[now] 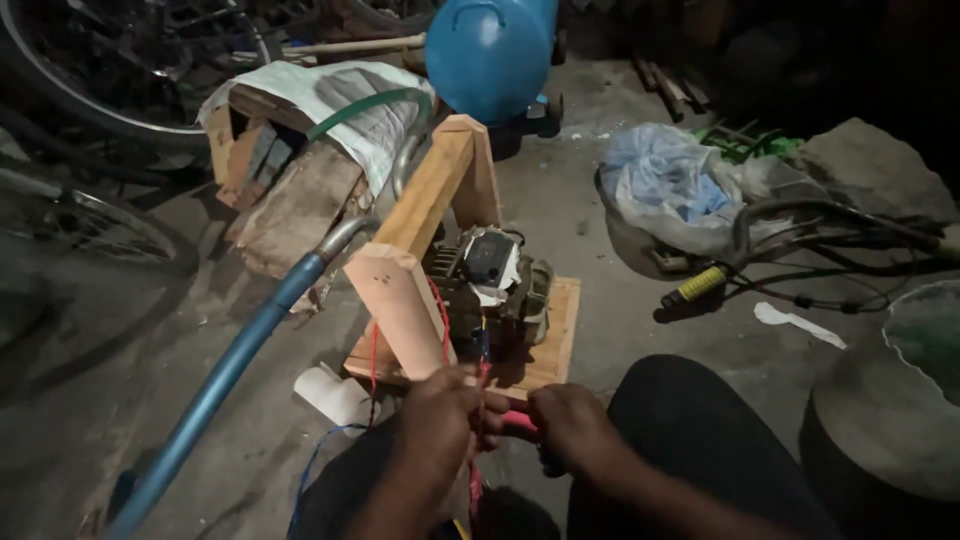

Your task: The person connects wires to a motor mounted on a wooden frame, twisting the ends together and applying blue tape. They also handle a red hose and a yellow wire while working on the machine's electrical components.

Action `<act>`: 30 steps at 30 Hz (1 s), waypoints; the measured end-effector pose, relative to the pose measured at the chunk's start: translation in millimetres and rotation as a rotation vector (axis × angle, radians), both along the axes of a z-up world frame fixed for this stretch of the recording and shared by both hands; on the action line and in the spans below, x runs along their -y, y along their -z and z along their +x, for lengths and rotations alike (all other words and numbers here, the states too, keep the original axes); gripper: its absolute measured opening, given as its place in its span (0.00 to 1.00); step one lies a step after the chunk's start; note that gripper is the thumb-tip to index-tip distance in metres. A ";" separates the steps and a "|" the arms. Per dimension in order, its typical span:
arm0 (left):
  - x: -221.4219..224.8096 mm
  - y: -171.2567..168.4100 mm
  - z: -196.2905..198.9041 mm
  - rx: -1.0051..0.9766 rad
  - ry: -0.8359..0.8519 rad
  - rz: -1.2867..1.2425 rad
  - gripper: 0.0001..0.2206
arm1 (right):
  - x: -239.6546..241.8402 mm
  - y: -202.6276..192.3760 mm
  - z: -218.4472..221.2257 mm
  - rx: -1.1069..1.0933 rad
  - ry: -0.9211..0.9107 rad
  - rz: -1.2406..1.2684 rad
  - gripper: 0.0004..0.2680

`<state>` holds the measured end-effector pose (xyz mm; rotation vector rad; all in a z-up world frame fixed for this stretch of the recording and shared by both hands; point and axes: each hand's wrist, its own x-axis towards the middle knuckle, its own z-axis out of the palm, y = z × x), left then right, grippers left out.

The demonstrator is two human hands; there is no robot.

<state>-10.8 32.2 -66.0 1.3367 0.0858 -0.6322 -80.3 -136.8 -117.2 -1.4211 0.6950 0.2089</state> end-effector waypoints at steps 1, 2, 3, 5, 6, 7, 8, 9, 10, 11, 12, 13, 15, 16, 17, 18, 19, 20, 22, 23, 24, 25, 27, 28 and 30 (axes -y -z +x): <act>1.2 0.8 0.3 -0.014 -0.001 -0.001 0.13 | -0.4 1.8 -1.9 0.099 -0.046 -0.077 0.14; 2.3 1.7 0.6 -0.028 -0.003 -0.001 0.15 | -0.9 3.8 -3.7 0.198 -0.090 -0.156 0.18; 1.3 -0.6 -1.2 -0.030 -0.004 -0.004 0.15 | -3.2 0.5 -2.8 0.197 -0.092 -0.159 0.18; -1.7 -5.5 -4.9 -0.043 0.000 -0.008 0.15 | -8.7 -6.4 -0.8 0.037 -0.181 -0.579 0.20; -2.3 -4.9 -5.4 -0.045 -0.002 -0.012 0.15 | -6.8 5.9 0.2 0.036 -0.183 -0.583 0.20; -2.3 -4.4 -5.3 -0.050 0.018 -0.010 0.15 | -4.5 18.4 1.3 0.151 -0.192 -0.612 0.14; -2.2 -3.8 -5.0 -0.054 0.037 -0.009 0.15 | -2.1 30.9 2.6 0.266 -0.203 -0.640 0.12; -2.0 -9.1 -8.6 -0.055 0.039 -0.012 0.15 | -2.4 23.2 0.5 0.264 -0.203 -0.643 0.12; -2.0 -14.4 -12.2 -0.033 0.062 -0.002 0.16 | -3.1 15.6 -1.7 0.253 -0.203 -0.600 0.10; -3.6 -20.0 -16.2 -0.009 0.081 0.010 0.16 | -4.9 7.7 -3.2 0.245 -0.208 -0.556 0.09; -5.5 -18.9 -16.1 -0.010 0.077 0.006 0.16 | -4.6 11.7 -1.3 0.245 -0.212 -0.559 0.09; -7.5 -17.1 -16.5 0.029 0.097 0.014 0.17 | -3.8 15.6 1.0 0.248 -0.178 -0.457 0.11; -10.1 -15.4 -15.9 0.069 0.111 0.017 0.17 | -4.6 22.4 6.6 0.250 -0.151 -0.360 0.15; -10.1 -15.7 -14.8 0.074 0.117 0.020 0.17 | -5.8 25.1 9.8 0.305 -0.037 0.004 0.14; -9.6 -15.9 -13.8 0.078 0.128 0.024 0.18 | -6.8 28.3 12.0 0.351 0.083 0.370 0.14; -9.6 -14.3 -12.7 0.078 0.127 0.021 0.18 | -12.2 6.8 9.2 0.351 0.081 0.368 0.14; -9.3 -13.6 -10.6 0.066 0.125 0.026 0.18 | -17.5 -15.3 7.3 0.382 0.087 0.397 0.10; -8.7 -13.1 -8.5 0.055 0.122 0.031 0.18 | -22.7 -37.5 5.2 0.412 0.094 0.427 0.10; -11.5 -15.8 -9.0 0.060 0.144 0.032 0.17 | -18.5 -41.7 5.7 0.364 0.072 0.284 0.11; -13.0 -16.9 -9.3 0.065 0.165 0.035 0.16 | -16.5 -43.5 5.9 0.315 0.052 0.143 0.11; -13.8 -16.6 -9.5 0.066 0.164 0.034 0.16 | -15.3 -39.1 6.3 0.317 0.051 0.142 0.11; -13.7 -16.6 -9.6 0.071 0.190 0.024 0.14 | -13.2 -35.1 6.8 0.392 0.000 0.113 0.12; -12.7 -12.9 -7.7 0.077 0.218 0.014 0.13 | -12.1 -34.4 7.2 0.468 -0.047 0.083 0.13; -12.0 -9.2 -5.9 0.065 0.233 0.003 0.12 | -13.2 -37.6 7.0 0.480 -0.044 0.056 0.10; -11.3 -8.7 -4.3 0.056 0.245 -0.007 0.10 | -13.2 -39.6 8.8 0.495 -0.042 0.029 0.08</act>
